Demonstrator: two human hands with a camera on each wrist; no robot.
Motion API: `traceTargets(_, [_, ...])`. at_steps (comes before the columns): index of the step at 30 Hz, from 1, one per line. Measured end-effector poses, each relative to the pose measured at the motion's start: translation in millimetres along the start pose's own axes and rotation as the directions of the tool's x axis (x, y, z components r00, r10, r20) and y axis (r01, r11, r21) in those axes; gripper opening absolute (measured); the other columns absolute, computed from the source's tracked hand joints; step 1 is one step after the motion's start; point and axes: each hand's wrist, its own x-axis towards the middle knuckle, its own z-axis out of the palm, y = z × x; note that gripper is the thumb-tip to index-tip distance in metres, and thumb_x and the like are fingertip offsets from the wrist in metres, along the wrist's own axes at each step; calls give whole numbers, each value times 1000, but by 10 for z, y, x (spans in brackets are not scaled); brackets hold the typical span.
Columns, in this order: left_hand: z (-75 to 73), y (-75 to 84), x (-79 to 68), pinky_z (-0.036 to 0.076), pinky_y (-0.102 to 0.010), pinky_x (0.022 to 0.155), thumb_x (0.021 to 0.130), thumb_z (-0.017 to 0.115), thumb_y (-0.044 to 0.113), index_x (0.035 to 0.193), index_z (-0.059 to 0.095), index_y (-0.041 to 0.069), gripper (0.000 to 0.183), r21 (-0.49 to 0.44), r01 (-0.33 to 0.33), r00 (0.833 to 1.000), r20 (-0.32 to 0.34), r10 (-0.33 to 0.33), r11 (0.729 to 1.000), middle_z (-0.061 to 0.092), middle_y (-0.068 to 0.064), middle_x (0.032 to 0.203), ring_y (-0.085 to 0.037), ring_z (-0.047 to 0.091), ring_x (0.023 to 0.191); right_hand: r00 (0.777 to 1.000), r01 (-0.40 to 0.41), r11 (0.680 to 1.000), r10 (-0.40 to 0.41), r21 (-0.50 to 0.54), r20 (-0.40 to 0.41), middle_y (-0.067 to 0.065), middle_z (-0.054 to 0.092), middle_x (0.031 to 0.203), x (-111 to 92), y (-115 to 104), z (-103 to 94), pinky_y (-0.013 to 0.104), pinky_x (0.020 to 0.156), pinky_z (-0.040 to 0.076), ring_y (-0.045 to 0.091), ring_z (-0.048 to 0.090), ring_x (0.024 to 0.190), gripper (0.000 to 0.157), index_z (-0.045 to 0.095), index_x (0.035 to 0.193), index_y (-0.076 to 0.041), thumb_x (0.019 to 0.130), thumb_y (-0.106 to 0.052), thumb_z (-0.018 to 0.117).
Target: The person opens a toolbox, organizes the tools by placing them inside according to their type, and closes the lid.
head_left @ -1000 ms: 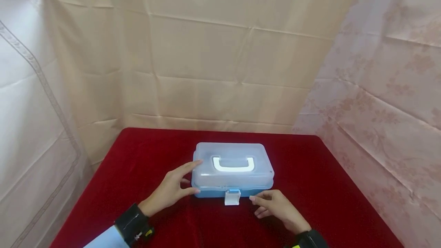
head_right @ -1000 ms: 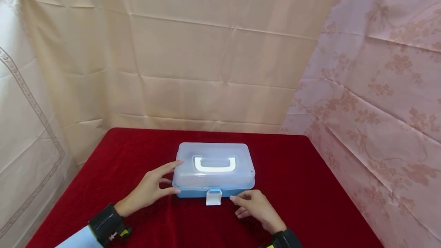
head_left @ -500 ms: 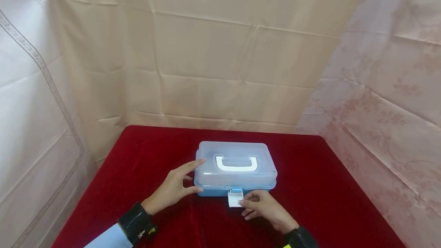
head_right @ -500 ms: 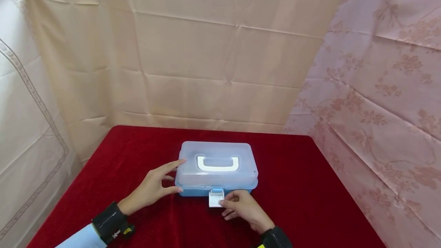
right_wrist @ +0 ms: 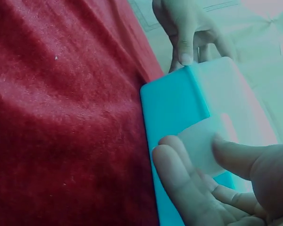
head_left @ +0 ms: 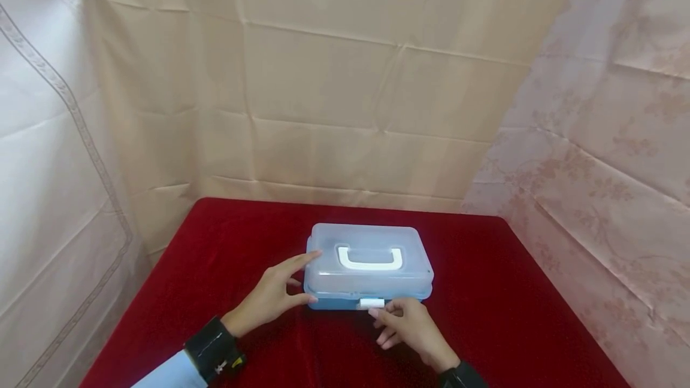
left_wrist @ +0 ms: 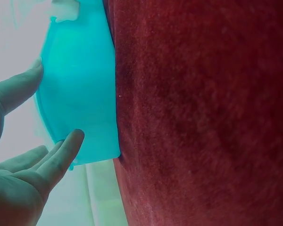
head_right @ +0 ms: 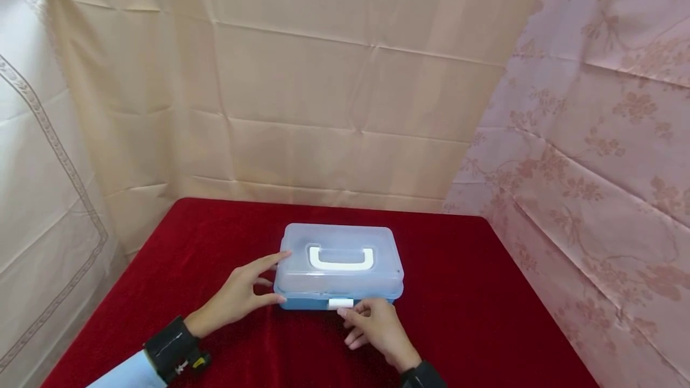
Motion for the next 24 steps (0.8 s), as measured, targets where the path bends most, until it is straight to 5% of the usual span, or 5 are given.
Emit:
traceTargets(11, [-1,-6,2,52,-27,78,77,82,29,152,37,33,87,-20,8,1000,8,-8,1000,42,6,147,-16,57,116,997,34,994,-42,-108,-72,15,69,78,26,-32,11,39,51,53,24,66,52,57,69,88,7,93,-49,60])
traceTargets(14, [-4,-10,21,53,-28,78,78,81,30,152,37,33,87,-23,2,1000,12,-2,1000,42,6,148,-17,57,117,989,76,970,-102,-229,-105,11,67,72,26,-75,14,35,46,51,20,63,47,53,70,83,3,94,-48,59])
traceTargets(16, [-9,-18,29,53,-28,77,78,81,31,152,37,33,86,-26,-5,1000,18,5,1000,42,7,148,-17,56,117,969,116,909,-193,-400,-157,2,64,64,25,-127,22,30,44,49,13,59,44,44,70,78,-5,92,-46,63])
traceTargets(21, [-23,-52,10,53,-27,75,78,81,30,152,37,35,86,-42,-14,1000,23,15,999,42,8,147,-16,56,116,851,120,631,-463,-766,-247,-13,48,54,35,-293,60,22,47,40,5,44,47,27,63,68,-20,76,-40,79])
traceTargets(24, [-20,-71,-9,53,-26,75,78,81,32,152,35,37,87,-41,-11,1000,28,12,999,41,9,147,-16,54,117,836,110,572,-496,-813,-236,-14,44,53,33,-351,81,22,48,38,6,39,50,30,59,64,-21,73,-38,82])
